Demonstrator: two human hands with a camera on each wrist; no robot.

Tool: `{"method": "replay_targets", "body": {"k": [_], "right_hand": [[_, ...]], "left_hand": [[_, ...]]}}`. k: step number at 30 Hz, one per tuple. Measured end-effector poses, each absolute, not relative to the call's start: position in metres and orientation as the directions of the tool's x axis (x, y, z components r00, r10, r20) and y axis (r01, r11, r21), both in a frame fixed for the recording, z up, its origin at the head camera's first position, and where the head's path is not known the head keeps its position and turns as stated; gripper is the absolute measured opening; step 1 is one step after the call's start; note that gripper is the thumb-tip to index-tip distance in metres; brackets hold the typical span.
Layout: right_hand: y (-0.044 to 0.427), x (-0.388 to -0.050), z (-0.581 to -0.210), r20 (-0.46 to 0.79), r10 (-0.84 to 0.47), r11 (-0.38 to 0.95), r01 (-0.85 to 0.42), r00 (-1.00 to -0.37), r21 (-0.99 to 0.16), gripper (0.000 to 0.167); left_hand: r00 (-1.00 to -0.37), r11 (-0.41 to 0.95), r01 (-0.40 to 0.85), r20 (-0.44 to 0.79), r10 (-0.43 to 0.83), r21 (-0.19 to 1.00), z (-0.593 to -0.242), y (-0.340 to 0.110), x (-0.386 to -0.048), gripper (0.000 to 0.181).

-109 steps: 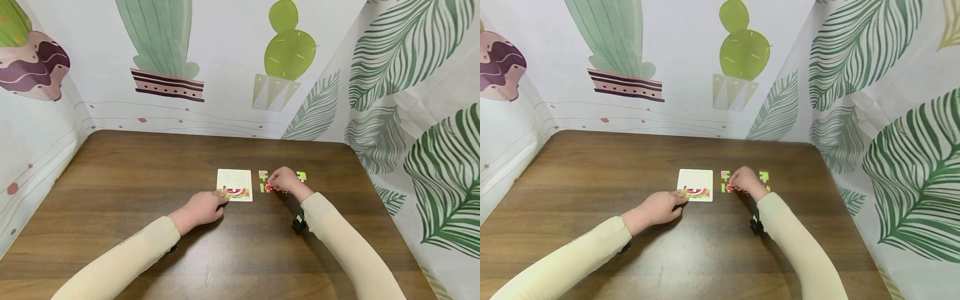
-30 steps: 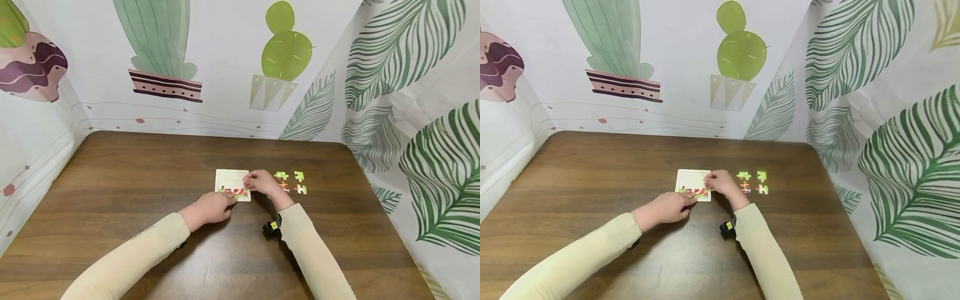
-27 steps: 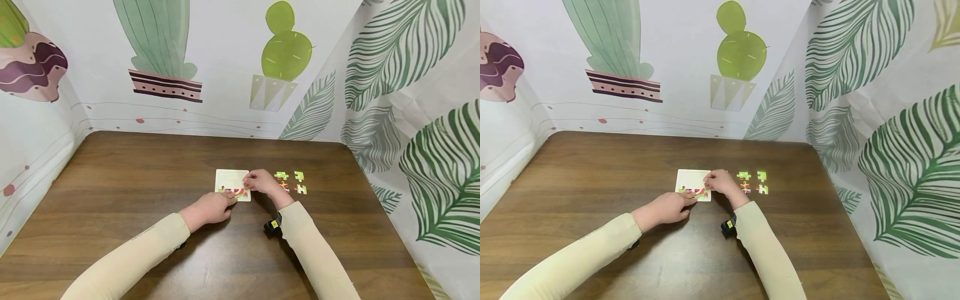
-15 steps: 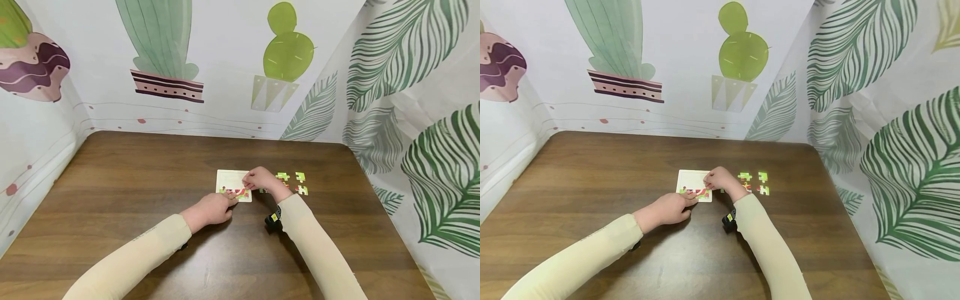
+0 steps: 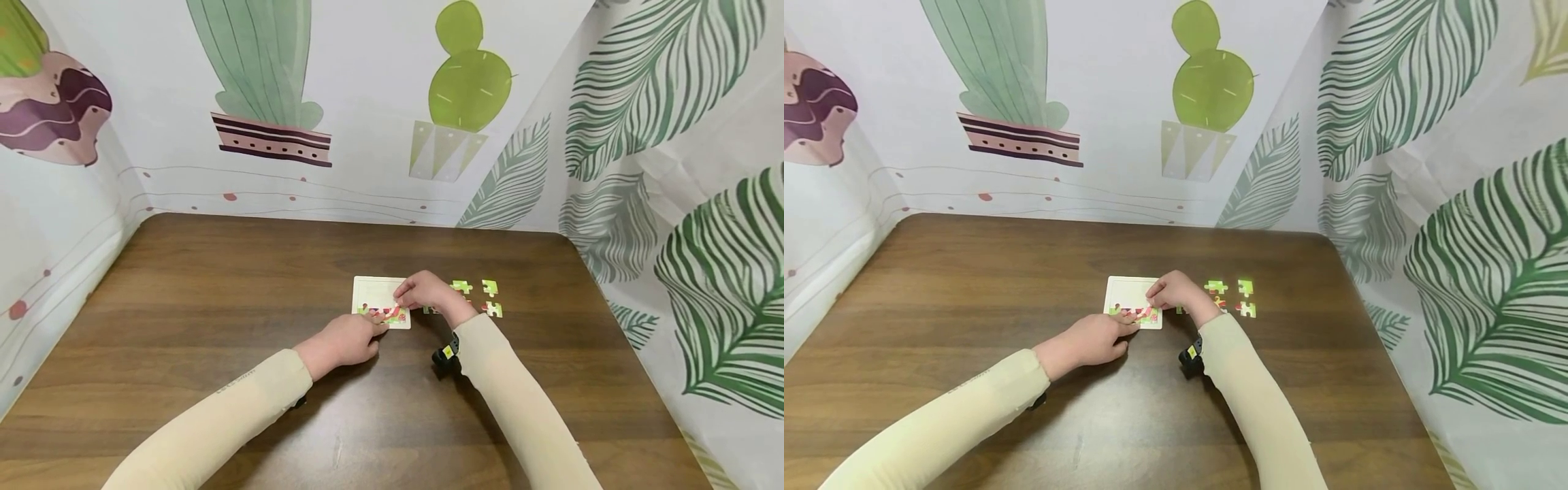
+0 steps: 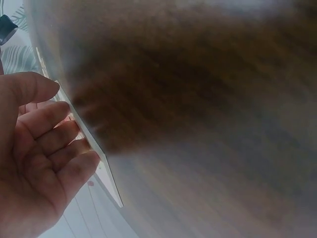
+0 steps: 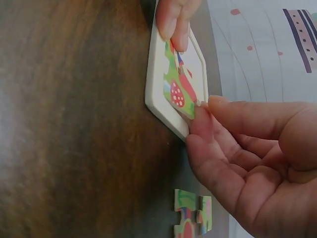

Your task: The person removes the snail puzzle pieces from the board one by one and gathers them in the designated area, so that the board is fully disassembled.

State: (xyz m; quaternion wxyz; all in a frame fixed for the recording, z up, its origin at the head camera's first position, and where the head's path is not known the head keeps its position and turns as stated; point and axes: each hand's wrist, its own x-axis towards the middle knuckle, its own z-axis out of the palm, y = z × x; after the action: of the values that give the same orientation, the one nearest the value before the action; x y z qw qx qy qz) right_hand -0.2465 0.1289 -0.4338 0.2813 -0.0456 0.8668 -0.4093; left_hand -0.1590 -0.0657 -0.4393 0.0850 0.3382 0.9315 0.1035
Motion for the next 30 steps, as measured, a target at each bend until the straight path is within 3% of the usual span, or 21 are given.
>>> {"method": "replay_targets", "body": {"k": [10, 23, 30], "right_hand": [[0.1315, -0.2464, -0.4383, -0.456, -0.309, 0.609, 0.195, -0.834, -0.769, 0.020], [0.1333, -0.2524, -0.4316, -0.512, -0.330, 0.678, 0.178, -0.793, -0.713, 0.020], [0.1333, -0.2516, -0.4363, -0.480, -0.327, 0.667, 0.160, -0.814, -0.727, 0.019]], "left_hand": [[-0.771, 0.770, 0.579, -0.126, 0.624, 0.269, -0.4396, -0.0653, -0.1595, 0.042], [-0.772, 0.768, 0.583, -0.115, 0.625, 0.265, -0.4398, -0.0647, -0.1601, 0.042], [-0.774, 0.769, 0.583, -0.108, 0.624, 0.263, -0.4418, -0.0650, -0.1595, 0.042]]}}
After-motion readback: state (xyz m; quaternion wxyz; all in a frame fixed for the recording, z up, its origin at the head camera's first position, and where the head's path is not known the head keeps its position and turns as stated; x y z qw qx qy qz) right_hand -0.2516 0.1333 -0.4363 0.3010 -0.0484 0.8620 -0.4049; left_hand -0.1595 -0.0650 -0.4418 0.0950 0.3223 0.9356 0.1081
